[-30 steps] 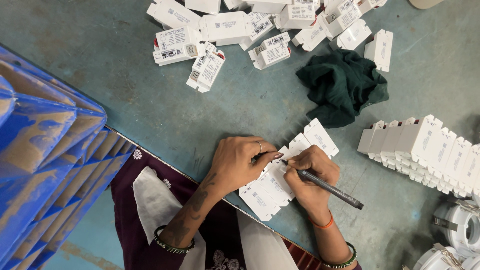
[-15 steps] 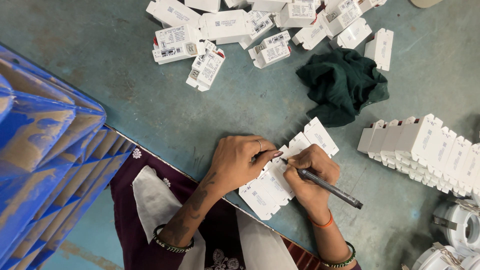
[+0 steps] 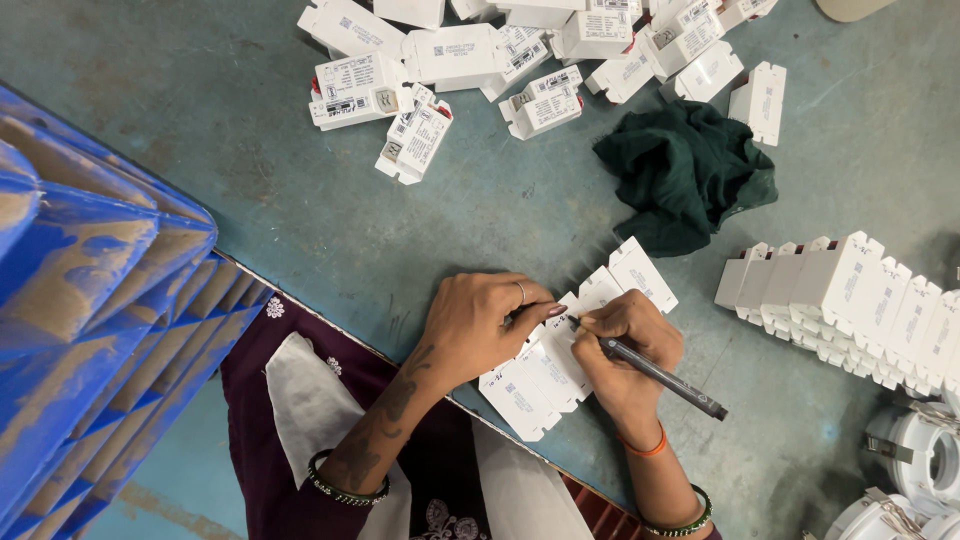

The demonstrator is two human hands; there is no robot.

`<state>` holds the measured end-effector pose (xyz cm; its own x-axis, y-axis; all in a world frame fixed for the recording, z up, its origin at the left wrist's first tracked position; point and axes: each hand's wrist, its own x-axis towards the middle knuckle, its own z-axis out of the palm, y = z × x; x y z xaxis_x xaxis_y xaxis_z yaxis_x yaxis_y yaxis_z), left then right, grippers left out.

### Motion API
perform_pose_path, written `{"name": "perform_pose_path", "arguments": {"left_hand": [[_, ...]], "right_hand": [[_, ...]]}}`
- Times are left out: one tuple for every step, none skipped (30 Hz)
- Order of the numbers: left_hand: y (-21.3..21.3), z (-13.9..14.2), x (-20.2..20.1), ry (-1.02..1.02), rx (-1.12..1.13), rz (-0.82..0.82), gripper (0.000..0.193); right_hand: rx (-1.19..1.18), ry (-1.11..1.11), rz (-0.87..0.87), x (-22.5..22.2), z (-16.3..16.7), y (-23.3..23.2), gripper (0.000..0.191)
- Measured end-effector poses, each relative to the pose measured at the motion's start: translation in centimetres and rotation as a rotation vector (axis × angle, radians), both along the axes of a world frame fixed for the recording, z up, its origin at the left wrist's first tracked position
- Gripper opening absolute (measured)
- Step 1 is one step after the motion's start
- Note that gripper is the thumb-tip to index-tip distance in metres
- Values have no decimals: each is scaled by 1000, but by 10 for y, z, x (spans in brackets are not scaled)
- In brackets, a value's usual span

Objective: The person wipes small white plastic electrical components with a dark cloth, then uses a black marker to write on them. The person stacks the labeled components into a neat pile on the table.

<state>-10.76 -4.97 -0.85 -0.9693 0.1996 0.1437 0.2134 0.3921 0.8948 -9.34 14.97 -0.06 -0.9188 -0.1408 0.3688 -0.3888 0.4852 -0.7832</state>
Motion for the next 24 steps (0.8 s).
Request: {"name": "perform_pose_path", "arguments": {"left_hand": [[0,0,0,-1,-1,1,18],[0,0,0,-2,-2,1,18],[0,-1,0,2,1,0,18],[0,-1,0,7,3,-1,18],[0,-2,0,11,4,-2,17],[0,-2,0,5,4,-1,17],[0,-2,0,-1,3,1,17],[0,-2,0,-6,3,2,17],[0,-2,0,-3,4,1,17],[0,-2,0,0,6,1,17],[0,-1,0,3,7,1,17],[0,-1,0,-4,4,0,18],[0,0,0,-11,2,-2,18],[0,0,0,-18,0,-3,18],[0,0,0,-16,4,-2,18],[0,0,0,-15,8,-2,18],[0,0,0,-14,13,-1,18],[0,0,0,-14,10,0,18],[0,0,0,-15,7,1,18],[0,0,0,-16,3,2,18],[0,0,0,-17,9,4,18],[0,0,1,-18,14,6,18],[0,0,1,-19,20,6,19],[-1,0,1,-18,42,6,18]], "right_hand": [[4,-2,-5,0,0,0,20],[2,-5,-3,0,0,0,21],[-1,-8,-2,0,0,0,22],[-4,-12,0,0,-1,0,23],[-6,-10,3,0,-1,0,23],[-7,-6,6,-1,-2,1,24],[-9,-1,10,-1,-2,1,24],[-6,-1,9,-1,-3,1,24],[-4,1,8,-1,-3,1,24],[-1,1,8,0,-3,1,24],[-5,-6,7,0,-3,2,24],[-10,-12,5,0,-2,2,25],[-15,-18,4,0,-2,2,25],[-10,-15,3,0,-1,2,24],[-6,-11,3,-1,-1,2,24],[-2,-7,2,-1,-1,2,23],[-5,-11,3,-1,-1,2,23],[-10,-16,5,-1,-2,2,23],[-14,-21,6,-1,-2,2,24],[-17,-12,20,-1,-2,3,23],[-21,-2,33,0,-3,4,23],[-25,8,46,0,-3,5,23],[-117,-48,43,2,-2,7,21],[-209,-102,40,3,0,11,19]]}}
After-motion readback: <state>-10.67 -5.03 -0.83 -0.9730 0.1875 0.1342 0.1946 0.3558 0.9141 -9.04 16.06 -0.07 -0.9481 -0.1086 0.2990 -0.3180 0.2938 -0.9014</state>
